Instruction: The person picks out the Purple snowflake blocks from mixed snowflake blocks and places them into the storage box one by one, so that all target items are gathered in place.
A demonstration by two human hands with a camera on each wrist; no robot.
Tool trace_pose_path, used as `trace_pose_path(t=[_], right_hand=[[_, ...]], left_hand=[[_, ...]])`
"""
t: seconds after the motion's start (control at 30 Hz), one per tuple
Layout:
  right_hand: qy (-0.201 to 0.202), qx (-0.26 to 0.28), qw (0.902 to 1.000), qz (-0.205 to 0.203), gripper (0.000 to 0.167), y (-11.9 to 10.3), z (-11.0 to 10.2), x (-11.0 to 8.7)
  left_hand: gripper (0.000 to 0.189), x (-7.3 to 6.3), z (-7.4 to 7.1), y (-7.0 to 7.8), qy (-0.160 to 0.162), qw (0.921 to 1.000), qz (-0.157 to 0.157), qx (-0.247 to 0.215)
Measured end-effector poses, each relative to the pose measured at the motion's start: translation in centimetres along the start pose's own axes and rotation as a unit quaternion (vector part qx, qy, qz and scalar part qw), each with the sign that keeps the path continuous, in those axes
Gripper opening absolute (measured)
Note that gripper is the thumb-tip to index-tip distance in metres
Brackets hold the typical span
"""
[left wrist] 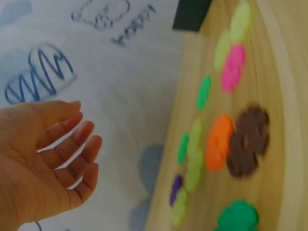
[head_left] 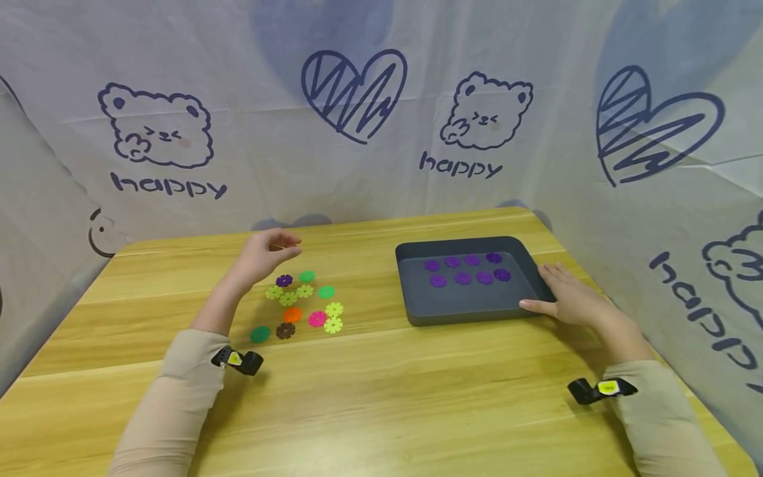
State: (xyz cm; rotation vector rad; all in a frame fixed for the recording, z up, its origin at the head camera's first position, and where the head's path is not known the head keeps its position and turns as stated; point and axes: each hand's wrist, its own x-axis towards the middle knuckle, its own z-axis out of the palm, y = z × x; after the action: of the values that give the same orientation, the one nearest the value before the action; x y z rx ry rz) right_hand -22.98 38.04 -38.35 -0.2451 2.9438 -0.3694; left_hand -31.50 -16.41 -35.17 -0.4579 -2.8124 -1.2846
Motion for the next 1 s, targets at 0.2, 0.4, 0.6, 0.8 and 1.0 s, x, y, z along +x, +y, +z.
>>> trace_pose_path(t=[0.2, 0.4, 0.6, 0.8, 1.0], right_hand=[[0.000, -0.003, 1.0000, 0.002, 0.109, -0.1, -0.1, 0.0], [0.003, -0.005, 1.0000, -0.002, 0.107, -0.1, -0.2, -0.1], [0.006, -0.002, 1.0000, -0.007, 0.107, -0.1, 0.0, -0.1], [0.011, 0.008, 0.9999, -0.007, 0.106, 0.0, 0.0, -0.1], [0.005, 0.007, 0.9999, -0.007, 0.108, 0.1, 0.0, -0.1]], left_hand=[[0.038, 0.2, -0.8, -2.7, -0.015, 0.9977, -0.046, -0.047], [0.043, 0.1, -0.6, -4.6, -0.059, 0.9900, -0.119, -0.047], [0.047, 0.1, 0.3, -5.4, -0.081, 0.9865, -0.137, -0.039], [0.042, 0.5, 1.2, -5.7, -0.073, 0.9878, -0.137, -0.016], [0.040, 0.7, 1.5, -5.2, -0.079, 0.9869, -0.140, 0.009]])
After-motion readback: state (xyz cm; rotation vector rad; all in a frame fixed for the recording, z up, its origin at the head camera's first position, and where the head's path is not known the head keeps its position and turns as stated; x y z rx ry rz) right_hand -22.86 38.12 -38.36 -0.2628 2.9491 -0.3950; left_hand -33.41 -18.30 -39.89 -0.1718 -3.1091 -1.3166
